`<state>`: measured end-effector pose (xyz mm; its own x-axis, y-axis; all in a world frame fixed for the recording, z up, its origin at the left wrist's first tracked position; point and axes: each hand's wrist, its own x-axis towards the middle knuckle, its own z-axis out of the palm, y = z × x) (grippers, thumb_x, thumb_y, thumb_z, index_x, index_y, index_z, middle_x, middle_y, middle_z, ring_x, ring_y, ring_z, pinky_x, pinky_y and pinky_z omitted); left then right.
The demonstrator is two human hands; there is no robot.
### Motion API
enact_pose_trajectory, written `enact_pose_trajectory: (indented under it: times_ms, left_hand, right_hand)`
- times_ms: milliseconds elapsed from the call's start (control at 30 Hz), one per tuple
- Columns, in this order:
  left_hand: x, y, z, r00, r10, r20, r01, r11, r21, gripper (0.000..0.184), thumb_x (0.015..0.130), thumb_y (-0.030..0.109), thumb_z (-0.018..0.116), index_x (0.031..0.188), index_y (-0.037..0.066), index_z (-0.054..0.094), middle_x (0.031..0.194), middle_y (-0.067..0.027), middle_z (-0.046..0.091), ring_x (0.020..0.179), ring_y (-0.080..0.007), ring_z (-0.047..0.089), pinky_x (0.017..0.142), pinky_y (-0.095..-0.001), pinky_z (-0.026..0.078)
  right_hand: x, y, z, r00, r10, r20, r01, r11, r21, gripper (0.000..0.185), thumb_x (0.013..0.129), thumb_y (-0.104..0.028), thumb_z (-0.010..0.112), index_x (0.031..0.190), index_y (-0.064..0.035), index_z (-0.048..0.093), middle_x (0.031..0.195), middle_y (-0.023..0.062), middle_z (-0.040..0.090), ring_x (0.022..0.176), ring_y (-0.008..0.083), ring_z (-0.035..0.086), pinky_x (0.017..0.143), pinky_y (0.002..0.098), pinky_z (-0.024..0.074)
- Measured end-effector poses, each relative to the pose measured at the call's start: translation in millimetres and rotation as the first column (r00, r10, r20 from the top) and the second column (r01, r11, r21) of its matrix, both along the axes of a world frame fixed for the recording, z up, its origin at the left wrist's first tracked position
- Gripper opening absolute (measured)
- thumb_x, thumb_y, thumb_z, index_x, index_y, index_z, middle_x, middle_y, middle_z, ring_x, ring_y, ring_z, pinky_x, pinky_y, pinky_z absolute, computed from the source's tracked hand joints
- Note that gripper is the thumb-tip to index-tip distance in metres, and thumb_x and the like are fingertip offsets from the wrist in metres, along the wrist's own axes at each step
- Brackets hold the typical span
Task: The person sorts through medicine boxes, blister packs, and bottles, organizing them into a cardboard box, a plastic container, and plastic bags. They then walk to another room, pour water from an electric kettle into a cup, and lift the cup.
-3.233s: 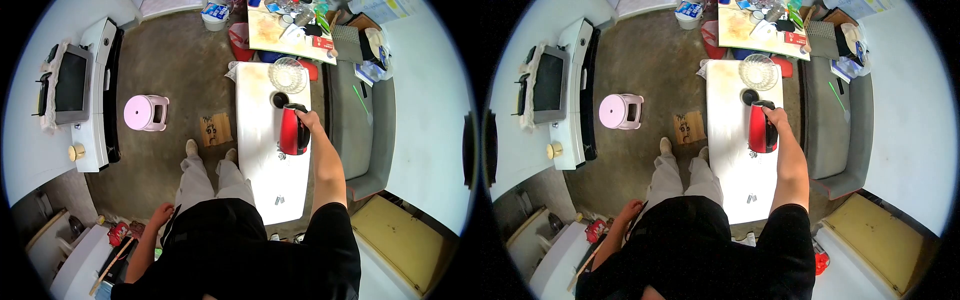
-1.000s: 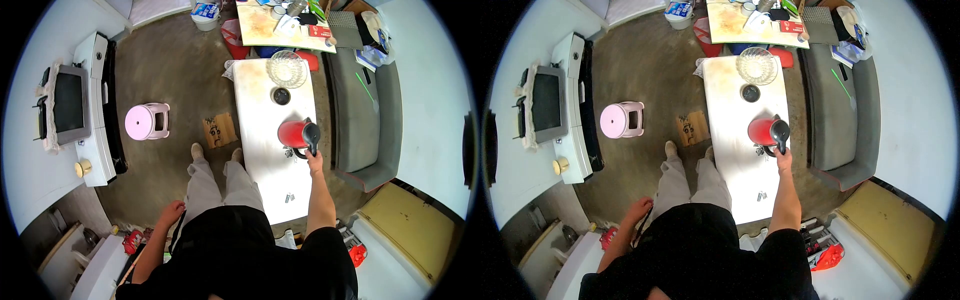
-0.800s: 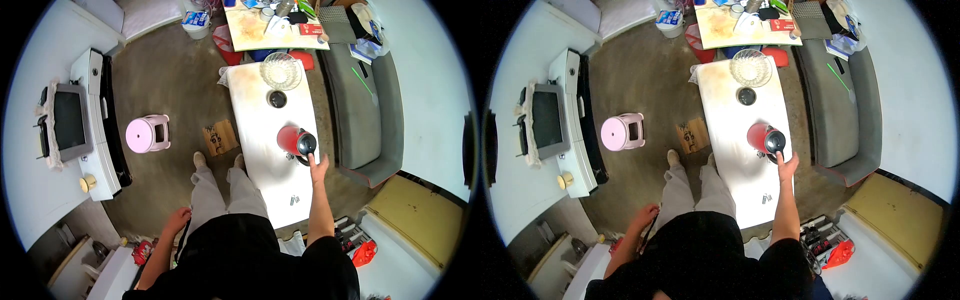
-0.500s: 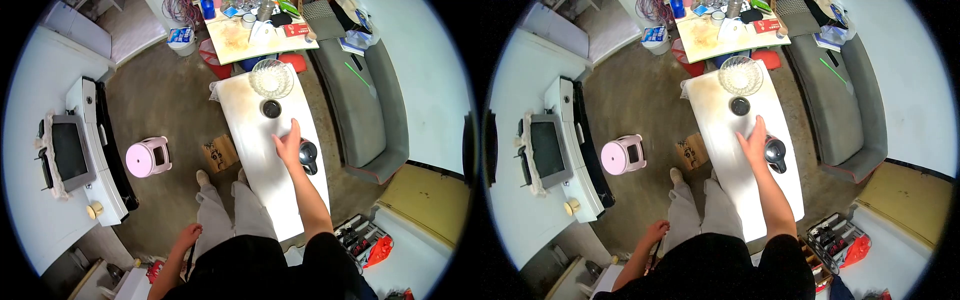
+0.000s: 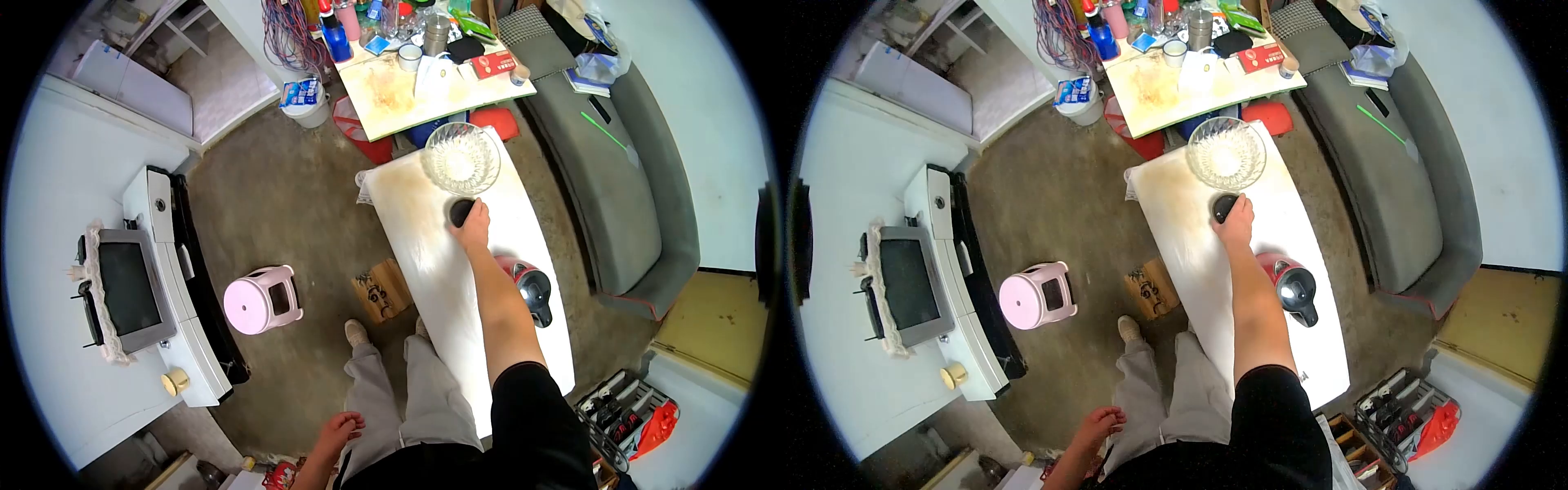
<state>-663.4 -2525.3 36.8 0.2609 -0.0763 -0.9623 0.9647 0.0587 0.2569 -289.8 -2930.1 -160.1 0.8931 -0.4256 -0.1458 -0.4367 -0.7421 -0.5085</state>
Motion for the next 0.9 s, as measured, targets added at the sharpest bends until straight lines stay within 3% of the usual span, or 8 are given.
enact_pose_trajectory:
  times_ms: [133, 233, 367, 533, 667, 767, 867, 900]
  left_hand:
    - [4, -5, 5, 0.998, 0.059, -0.028, -0.059, 0.998, -0.001, 0.026, 0.095, 0.012, 0.049, 0.118, 0.003, 0.055, 0.108, -0.0099, 0.064, 0.103, -0.0205, 0.062, 0.085, -0.0335, 0.051]
    - [18, -13, 15, 0.991, 0.134, 0.017, -0.133, 0.988, -0.075, 0.026, 0.095, 0.011, 0.048, 0.118, 0.002, 0.055, 0.107, -0.0100, 0.064, 0.101, -0.0203, 0.063, 0.084, -0.0335, 0.052]
    - [62, -25, 49, 0.980, 0.068, 0.186, -0.031, 0.981, -0.194, 0.025, 0.095, 0.010, 0.047, 0.117, 0.002, 0.055, 0.106, -0.0094, 0.064, 0.097, -0.0197, 0.063, 0.082, -0.0323, 0.052]
    - [107, -26, 90, 0.949, 0.057, 0.311, 0.033, 0.960, -0.276, 0.020, 0.095, 0.009, 0.049, 0.113, 0.003, 0.055, 0.105, -0.0101, 0.063, 0.097, -0.0213, 0.063, 0.083, -0.0334, 0.052]
    - [114, -11, 98, 0.925, 0.067, 0.374, 0.040, 0.962, -0.272, 0.022, 0.095, 0.012, 0.051, 0.115, 0.005, 0.056, 0.106, -0.0097, 0.063, 0.099, -0.0208, 0.062, 0.084, -0.0329, 0.051]
    - [101, 9, 67, 0.912, 0.126, 0.390, 0.007, 0.947, -0.321, 0.023, 0.094, 0.008, 0.047, 0.115, 0.003, 0.056, 0.103, -0.0096, 0.064, 0.094, -0.0192, 0.064, 0.080, -0.0309, 0.053]
    - [83, 26, 64, 0.940, 0.163, 0.301, -0.051, 0.936, -0.349, 0.023, 0.093, 0.006, 0.047, 0.114, 0.002, 0.055, 0.102, -0.0103, 0.063, 0.095, -0.0213, 0.064, 0.081, -0.0327, 0.053]
    - [68, 35, 39, 0.939, 0.167, 0.302, -0.045, 0.926, -0.374, 0.023, 0.093, 0.006, 0.047, 0.114, 0.002, 0.054, 0.102, -0.0102, 0.063, 0.095, -0.0219, 0.064, 0.081, -0.0335, 0.053]
  right_hand:
    - [-13, 4, 42, 0.974, 0.192, 0.121, -0.188, 0.981, -0.039, 0.099, 0.061, -0.021, 0.083, 0.141, 0.0032, 0.030, 0.131, 0.0244, 0.043, 0.115, 0.0421, 0.047, 0.101, 0.0447, 0.0409]
    - [-33, 15, 154, 0.884, 0.409, 0.225, -0.414, 0.910, -0.025, 0.093, 0.063, -0.022, 0.082, 0.139, 0.0026, 0.034, 0.131, 0.0238, 0.043, 0.117, 0.0413, 0.044, 0.103, 0.0443, 0.0382]
    - [-66, 35, 346, 0.742, 0.618, 0.260, -0.645, 0.763, 0.027, 0.088, 0.065, -0.024, 0.079, 0.138, 0.0035, 0.038, 0.132, 0.0237, 0.042, 0.121, 0.0399, 0.042, 0.104, 0.0429, 0.0362]
    - [-101, 59, 552, 0.465, 0.813, 0.351, -0.850, 0.521, -0.079, 0.100, 0.061, -0.041, 0.085, 0.137, 0.0030, 0.039, 0.130, 0.0229, 0.047, 0.117, 0.0392, 0.047, 0.103, 0.0441, 0.0376]
    - [-129, 78, 681, 0.244, 0.900, 0.362, -0.941, 0.310, -0.137, 0.109, 0.054, -0.055, 0.086, 0.135, 0.0039, 0.041, 0.131, 0.0221, 0.051, 0.118, 0.0387, 0.050, 0.101, 0.0454, 0.0396]
    - [-146, 94, 736, 0.121, 0.880, 0.460, -0.968, 0.207, -0.141, 0.113, 0.044, -0.058, 0.089, 0.130, 0.0033, 0.048, 0.122, 0.0184, 0.056, 0.111, 0.0352, 0.056, 0.095, 0.0411, 0.0449]
    - [-160, 111, 770, 0.038, 0.843, 0.537, -0.985, 0.122, -0.122, 0.099, 0.052, -0.060, 0.086, 0.116, 0.0097, 0.056, 0.113, 0.0216, 0.061, 0.103, 0.0371, 0.061, 0.089, 0.0396, 0.0504]
    - [-163, 118, 778, -0.011, 0.836, 0.549, -0.983, 0.092, -0.160, 0.090, 0.060, -0.056, 0.084, 0.112, 0.0116, 0.058, 0.108, 0.0236, 0.063, 0.096, 0.0370, 0.064, 0.084, 0.0391, 0.0531]
